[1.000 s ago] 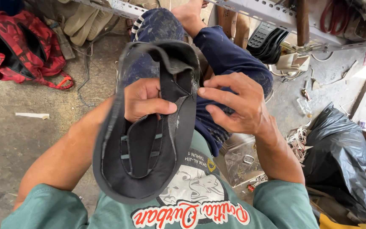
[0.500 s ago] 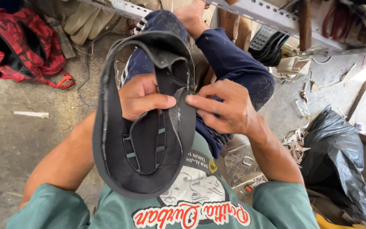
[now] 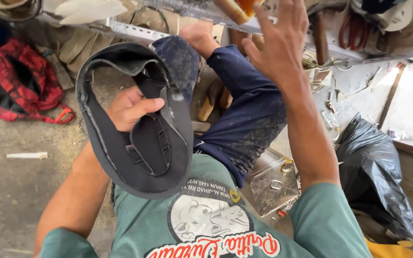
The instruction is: The person sits on the floor and works on a black sandal, repeatedly pressing and smoothing the inner sole and strap area with their hands. They manipulate the sandal to check the fit and alignment of the components.
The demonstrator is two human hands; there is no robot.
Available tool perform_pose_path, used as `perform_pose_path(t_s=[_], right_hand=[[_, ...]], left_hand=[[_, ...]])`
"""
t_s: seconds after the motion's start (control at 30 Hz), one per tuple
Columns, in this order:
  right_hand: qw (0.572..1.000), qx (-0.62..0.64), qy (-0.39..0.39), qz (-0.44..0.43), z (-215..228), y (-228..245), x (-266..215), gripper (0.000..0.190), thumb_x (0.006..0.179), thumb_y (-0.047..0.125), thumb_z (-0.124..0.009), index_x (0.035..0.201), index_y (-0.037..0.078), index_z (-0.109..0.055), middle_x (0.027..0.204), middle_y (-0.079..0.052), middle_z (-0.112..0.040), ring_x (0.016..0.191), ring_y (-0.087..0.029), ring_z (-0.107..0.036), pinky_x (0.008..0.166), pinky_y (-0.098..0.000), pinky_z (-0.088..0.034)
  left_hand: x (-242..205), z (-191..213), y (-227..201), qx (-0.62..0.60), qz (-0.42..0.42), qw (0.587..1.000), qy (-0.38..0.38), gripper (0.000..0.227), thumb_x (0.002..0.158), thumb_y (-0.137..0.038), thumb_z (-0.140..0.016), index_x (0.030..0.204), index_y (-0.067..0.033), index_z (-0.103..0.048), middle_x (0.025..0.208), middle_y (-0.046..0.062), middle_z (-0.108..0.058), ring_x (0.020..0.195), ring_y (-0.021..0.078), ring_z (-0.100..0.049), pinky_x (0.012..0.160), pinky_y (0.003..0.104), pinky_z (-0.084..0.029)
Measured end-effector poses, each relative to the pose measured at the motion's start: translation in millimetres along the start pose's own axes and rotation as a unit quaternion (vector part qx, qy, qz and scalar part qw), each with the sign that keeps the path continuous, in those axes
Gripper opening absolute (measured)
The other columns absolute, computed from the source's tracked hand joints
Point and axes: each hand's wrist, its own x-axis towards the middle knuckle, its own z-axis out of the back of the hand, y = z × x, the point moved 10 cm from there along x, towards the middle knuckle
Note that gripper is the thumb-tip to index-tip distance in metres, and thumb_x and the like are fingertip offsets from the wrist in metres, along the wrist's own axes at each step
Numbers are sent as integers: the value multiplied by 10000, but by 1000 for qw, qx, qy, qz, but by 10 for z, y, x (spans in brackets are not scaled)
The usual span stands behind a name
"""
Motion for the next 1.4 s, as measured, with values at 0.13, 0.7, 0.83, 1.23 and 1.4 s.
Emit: perform_pose_path(t_s=[0.13,0.7,0.83,1.23,1.4], right_hand=[[991,-130,13,-5,-545,-299,245,761,939,422,-907,1542,179,-511,1465,-291,-324,1332,-514,-360,1065,-673,-384],[984,167,-48,46,824,960,-594,347,990,27,-619,1330,-42,-641,1404,-271,-524,1338,-409,-476,1127,-653,-421],[937,330,36,108,612,1476,-905,558,1108,506,-357,1472,128,-548,1648,-203,-296,1575,-399,-287,1341,-634,-266],[907,374,4,195,603,1654,-1395,537,1097,536,-363,1313,218,-737,1642,-219,-288,1585,-446,-220,1333,-670,-257],[890,390,-28,236,655,1576,-1409,530,1066,563,-389,1201,239,-787,1552,-225,-417,1508,-398,-330,1272,-617,-329]], left_hand=[[37,119,109,-60,10,998,-2,97,964,-139,-653,942,-44,-658,786,74,-699,672,206,-684,640,331,-536],[-129,-294,-261,-12,-40,999,-14,299,897,-173,-696,1156,-25,-713,989,91,-752,897,236,-738,828,366,-596],[-275,-604,-331,35,-88,995,37,242,944,-155,-660,1155,-44,-702,1027,51,-740,919,171,-709,863,321,-579],[-699,-692,-28,-48,-56,996,40,294,955,-128,-660,1229,-23,-669,1076,78,-743,934,185,-708,856,326,-577],[-717,-668,56,-92,-55,993,45,275,966,-119,-644,1217,-9,-650,1080,101,-735,954,207,-711,880,350,-588]])
